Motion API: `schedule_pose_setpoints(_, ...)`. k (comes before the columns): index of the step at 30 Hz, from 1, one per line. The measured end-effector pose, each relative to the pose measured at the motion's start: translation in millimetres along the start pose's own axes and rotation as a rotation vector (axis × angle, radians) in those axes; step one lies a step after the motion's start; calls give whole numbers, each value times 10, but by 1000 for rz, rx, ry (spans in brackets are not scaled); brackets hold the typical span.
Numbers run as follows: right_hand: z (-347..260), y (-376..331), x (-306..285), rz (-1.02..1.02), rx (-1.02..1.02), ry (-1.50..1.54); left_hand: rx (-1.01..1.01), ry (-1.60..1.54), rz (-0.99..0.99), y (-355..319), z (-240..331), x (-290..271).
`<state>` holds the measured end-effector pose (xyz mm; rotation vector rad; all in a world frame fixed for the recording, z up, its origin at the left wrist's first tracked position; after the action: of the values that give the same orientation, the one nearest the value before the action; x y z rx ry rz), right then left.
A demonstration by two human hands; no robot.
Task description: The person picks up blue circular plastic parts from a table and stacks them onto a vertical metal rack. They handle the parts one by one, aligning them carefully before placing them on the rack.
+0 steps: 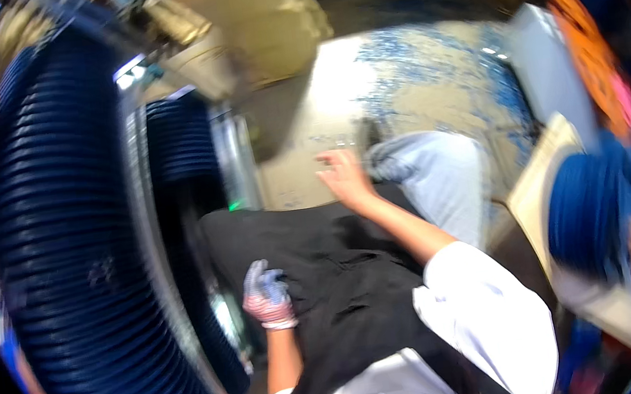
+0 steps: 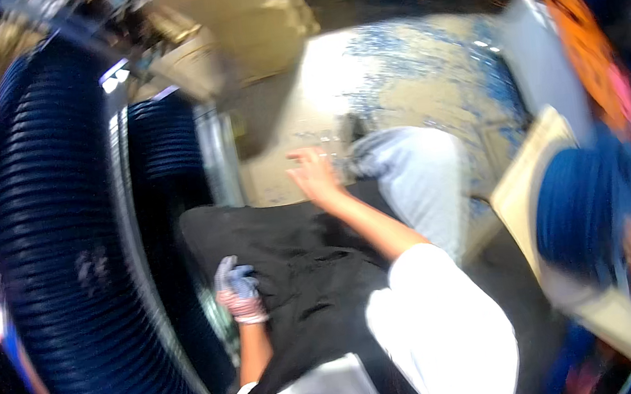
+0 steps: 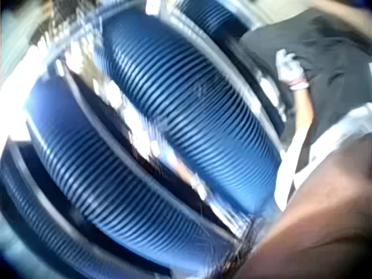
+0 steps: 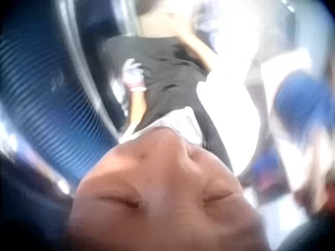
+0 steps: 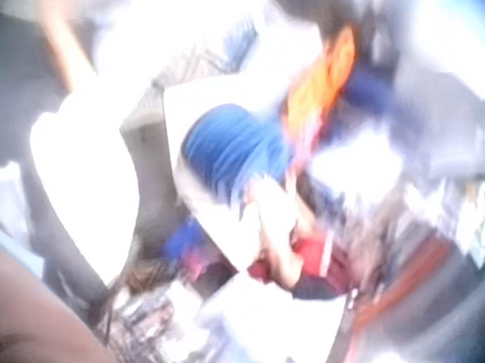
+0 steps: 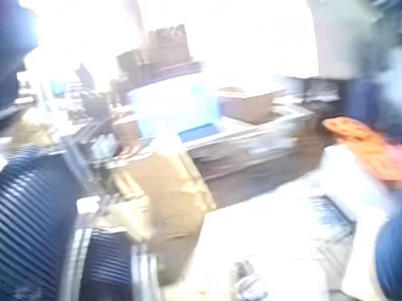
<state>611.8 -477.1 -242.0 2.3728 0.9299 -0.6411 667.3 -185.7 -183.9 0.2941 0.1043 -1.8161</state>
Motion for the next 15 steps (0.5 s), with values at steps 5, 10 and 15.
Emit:
schedule_pose_setpoints(5, -582, -226, -1643, 200, -266, 128, -25, 109, -300, 301, 38, 698)
schedule_pose_setpoints(10, -1100, -1273, -3453, 607, -444, -528, -69, 42, -601, 521, 200, 1560)
schedule_pose_setpoints(15, -661, -2316, -4747, 916, 61, -891, 218, -100, -1002, 97, 1125, 3061)
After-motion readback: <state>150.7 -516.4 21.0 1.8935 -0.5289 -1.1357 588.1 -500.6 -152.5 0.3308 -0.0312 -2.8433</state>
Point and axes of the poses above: each hand's wrist, its own y-axis towards the middle knuckle, its own x-axis out of the palm, z = x × y, the point moved 6 cm from there along y, towards the middle knuckle, and after that the axes turned 5 degrees about -x, right-handed, at the moved point
